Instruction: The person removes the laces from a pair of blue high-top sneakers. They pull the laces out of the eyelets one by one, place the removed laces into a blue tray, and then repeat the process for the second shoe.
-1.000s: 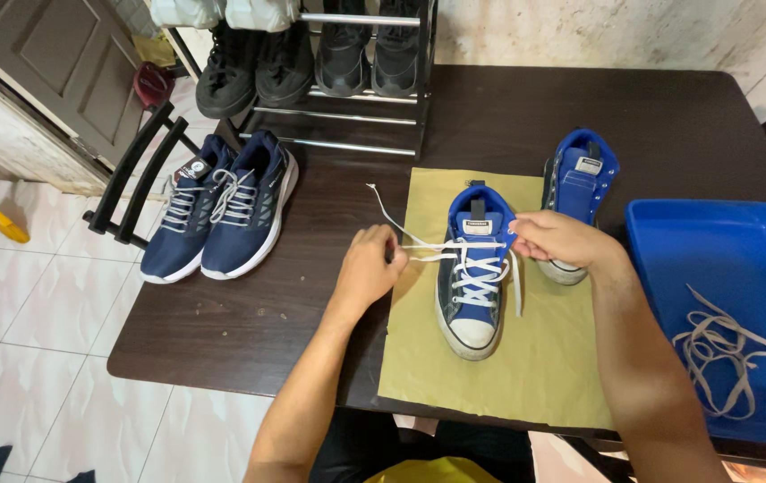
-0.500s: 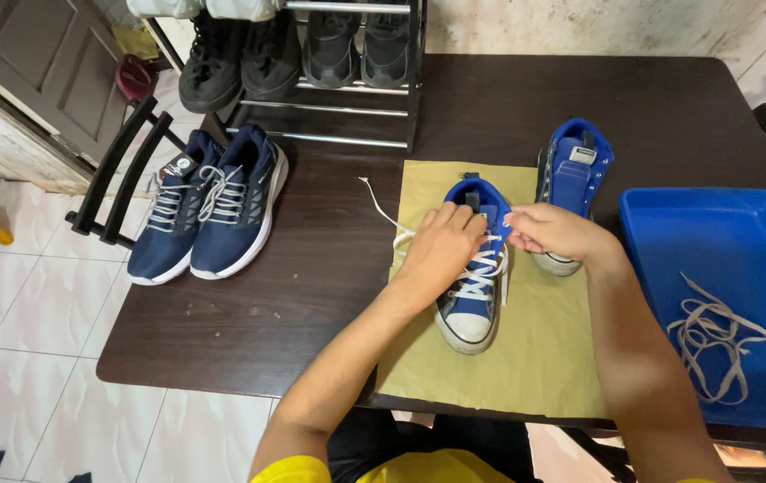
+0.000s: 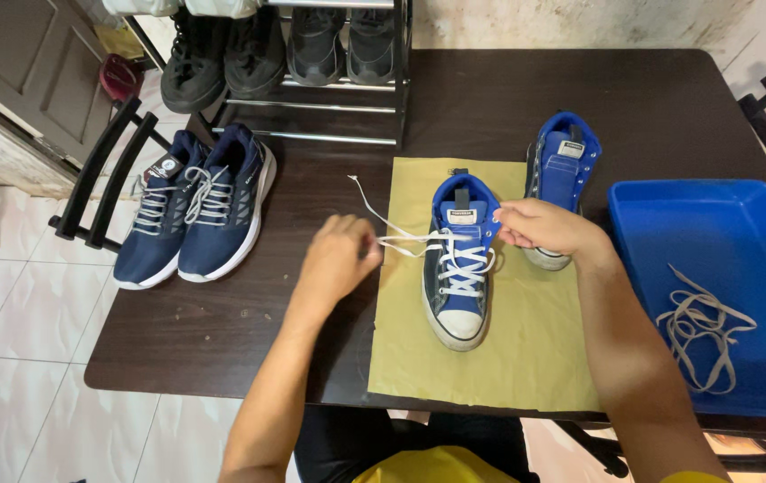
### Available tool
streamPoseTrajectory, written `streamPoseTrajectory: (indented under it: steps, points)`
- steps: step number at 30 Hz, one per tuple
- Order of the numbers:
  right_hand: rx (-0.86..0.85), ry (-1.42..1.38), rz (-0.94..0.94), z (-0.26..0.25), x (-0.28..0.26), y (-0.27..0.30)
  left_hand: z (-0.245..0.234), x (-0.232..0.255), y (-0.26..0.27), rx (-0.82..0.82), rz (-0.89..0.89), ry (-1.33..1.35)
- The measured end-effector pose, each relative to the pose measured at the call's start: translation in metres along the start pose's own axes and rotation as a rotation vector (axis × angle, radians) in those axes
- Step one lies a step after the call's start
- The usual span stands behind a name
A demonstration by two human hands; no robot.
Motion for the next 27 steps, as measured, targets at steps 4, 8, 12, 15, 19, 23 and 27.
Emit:
streamPoseTrajectory:
  steps: [4, 8, 12, 15, 19, 23, 27]
  points:
    - [0.008, 0.004, 0.001, 0.003, -0.007, 0.003, 0.016, -0.051, 0.017, -0.222, -0.337, -0.539]
    - [0.101, 0.153, 0.038, 0.006, -0.023, 0.01, 0.011, -0.035, 0.01, -0.09, -0.282, -0.358]
    - [0.364, 0.664, -0.174, 0.013, -0.065, 0.028, 0.023, 0.018, -0.02, -0.032, -0.184, 0.091]
    - [0.443, 0.68, -0.317, 0.031, -0.089, 0.04, 0.042, 0.042, -0.034, -0.12, -0.232, 0.263]
    - [0.44, 0.778, -0.453, 0.058, -0.111, 0.049, 0.057, 0.054, -0.038, -0.08, -0.207, 0.429]
    - [0.443, 0.881, -0.455, 0.082, -0.114, 0.046, 0.074, 0.042, -0.032, -0.1, -0.329, 0.61]
    - [0.525, 1.148, -0.56, 0.117, -0.113, 0.046, 0.081, 0.038, -0.028, -0.124, -0.31, 0.698]
Point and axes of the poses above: each hand's wrist, its own y-axis away from the middle knuckle, its own z-axis out of the palm, x = y × z, the point moved 6 cm from there along -y, towards the middle knuckle, and after that the axes turned 5 degrees about -y, right-handed, at the moved point
